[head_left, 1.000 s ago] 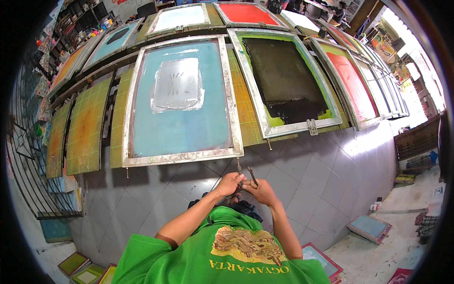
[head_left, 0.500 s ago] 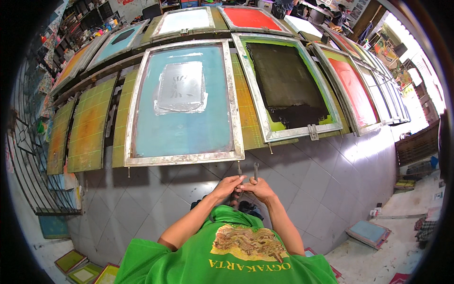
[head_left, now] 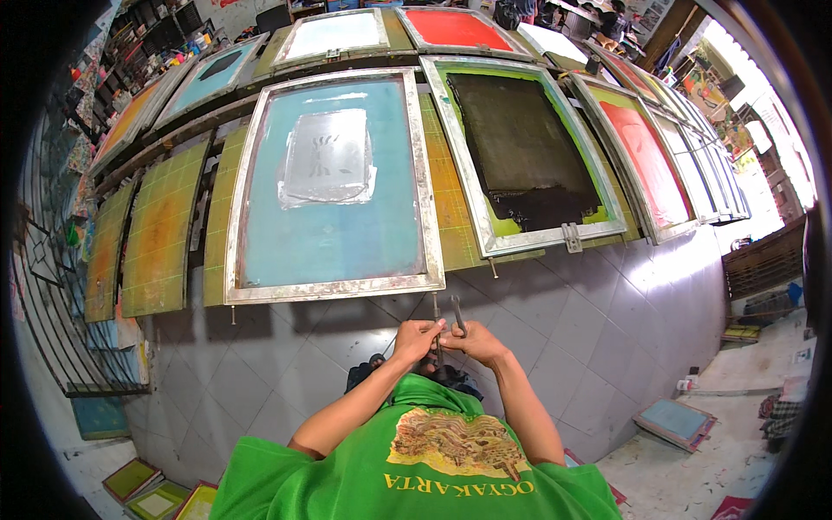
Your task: The person uses two wrenches to loosen and tighten clamps on the edges of screen-printing frames mounted on a workbench. The person repeatedly opens and closes the frame lids, adjusts the clamps, and repositions the frames while working in a print shop.
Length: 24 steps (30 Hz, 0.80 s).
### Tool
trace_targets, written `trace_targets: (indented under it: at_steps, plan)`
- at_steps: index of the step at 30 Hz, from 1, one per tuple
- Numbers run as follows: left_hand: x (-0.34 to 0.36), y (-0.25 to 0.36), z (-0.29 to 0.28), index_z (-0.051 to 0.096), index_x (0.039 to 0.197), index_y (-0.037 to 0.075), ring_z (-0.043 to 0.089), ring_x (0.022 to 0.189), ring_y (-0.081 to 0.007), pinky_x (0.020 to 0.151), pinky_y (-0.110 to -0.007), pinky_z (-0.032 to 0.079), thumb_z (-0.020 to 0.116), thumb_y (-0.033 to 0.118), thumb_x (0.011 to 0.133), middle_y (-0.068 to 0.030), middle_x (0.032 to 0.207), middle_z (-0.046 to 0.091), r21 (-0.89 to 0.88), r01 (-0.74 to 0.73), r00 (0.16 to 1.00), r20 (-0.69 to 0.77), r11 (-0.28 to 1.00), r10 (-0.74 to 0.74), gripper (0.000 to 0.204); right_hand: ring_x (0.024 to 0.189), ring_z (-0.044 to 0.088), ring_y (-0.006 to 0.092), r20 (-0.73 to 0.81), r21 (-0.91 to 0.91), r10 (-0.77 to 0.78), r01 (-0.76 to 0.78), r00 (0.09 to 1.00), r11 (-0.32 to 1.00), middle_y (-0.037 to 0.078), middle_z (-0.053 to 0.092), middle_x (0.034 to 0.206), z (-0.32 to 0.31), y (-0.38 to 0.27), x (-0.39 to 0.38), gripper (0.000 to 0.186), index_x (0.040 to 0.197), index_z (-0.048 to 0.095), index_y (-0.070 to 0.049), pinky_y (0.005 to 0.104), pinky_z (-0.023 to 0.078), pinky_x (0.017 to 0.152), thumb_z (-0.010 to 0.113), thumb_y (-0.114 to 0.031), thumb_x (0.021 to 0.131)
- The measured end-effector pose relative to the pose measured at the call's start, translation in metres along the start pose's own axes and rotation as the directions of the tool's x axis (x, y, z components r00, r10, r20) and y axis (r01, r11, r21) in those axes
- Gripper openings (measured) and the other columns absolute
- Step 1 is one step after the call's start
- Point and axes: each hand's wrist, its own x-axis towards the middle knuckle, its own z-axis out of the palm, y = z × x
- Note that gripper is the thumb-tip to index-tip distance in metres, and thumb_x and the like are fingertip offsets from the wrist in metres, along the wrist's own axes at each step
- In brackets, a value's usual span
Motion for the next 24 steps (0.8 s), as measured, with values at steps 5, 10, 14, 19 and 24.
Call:
trace_targets:
  at_steps: [5,10,14,19,24]
  plan:
    - [0.004,-0.011,-0.003,0.08,0.119,0.003,0.063,0.087,-0.0083,0.087,-0.031,0.052,0.064,0.042,0.108,-0.0026,0.09,0.076,-0.101,-0.044,0.991,0.125,0.994,0.056,0.043,0.095,0.077,0.022,0.063,0.057,-0.083,0.079,0.995,0.995,0.019,0.077,0.105,-0.011,0.011,0.009,0.041,0.083,0.039,-0.013,0.0337,0.06,0.067,0.076,-0.001,0.095]
    - [0.009,-0.005,-0.01,0.08,0.115,0.002,0.063,0.086,-0.0087,0.085,-0.032,0.052,0.071,0.044,0.103,-0.0017,0.093,0.075,-0.108,0.031,0.976,0.216,0.994,-0.007,0.045,0.082,0.075,0.0187,-0.03,0.027,-0.085,0.086,0.996,0.996,0.013,0.076,0.092,-0.01,0.013,0.013,0.039,0.083,0.046,-0.01,0.0336,0.058,0.062,0.084,-0.004,0.088]
    - [0.03,-0.037,0.0,0.081,0.108,0.003,0.062,0.079,-0.0086,0.077,-0.031,0.052,0.078,0.045,0.098,-0.0016,0.088,0.075,-0.12,0.018,0.999,0.033,0.993,-0.014,0.044,0.068,0.068,0.0153,-0.095,-0.265,-0.076,0.048,0.993,0.963,0.005,0.07,0.081,0.018,0.0,0.01,0.025,0.086,0.062,-0.003,0.0329,0.055,0.053,0.086,-0.009,0.085]
    - [0.011,-0.008,0.007,0.081,0.112,0.003,0.063,0.077,-0.0078,0.071,-0.028,0.051,0.075,0.044,0.101,-0.0028,0.083,0.076,-0.034,-0.006,1.0,-0.016,0.999,0.005,0.043,0.061,0.059,0.0115,-0.107,-0.137,-0.065,0.05,0.992,0.989,0.002,0.067,0.08,0.007,0.03,0.021,0.02,0.091,0.067,-0.001,0.0308,0.051,0.05,0.081,-0.016,0.09]
    - [0.013,-0.015,0.007,0.078,0.123,0.004,0.066,0.092,-0.008,0.082,-0.027,0.052,0.069,0.043,0.105,-0.005,0.094,0.078,-0.095,0.039,0.997,0.074,0.995,-0.032,0.044,0.093,0.074,0.0168,-0.045,-0.07,-0.011,0.008,0.999,0.998,0.009,0.075,0.092,0.004,0.001,0.0,0.035,0.077,0.048,-0.009,0.0318,0.057,0.075,0.08,-0.006,0.092]
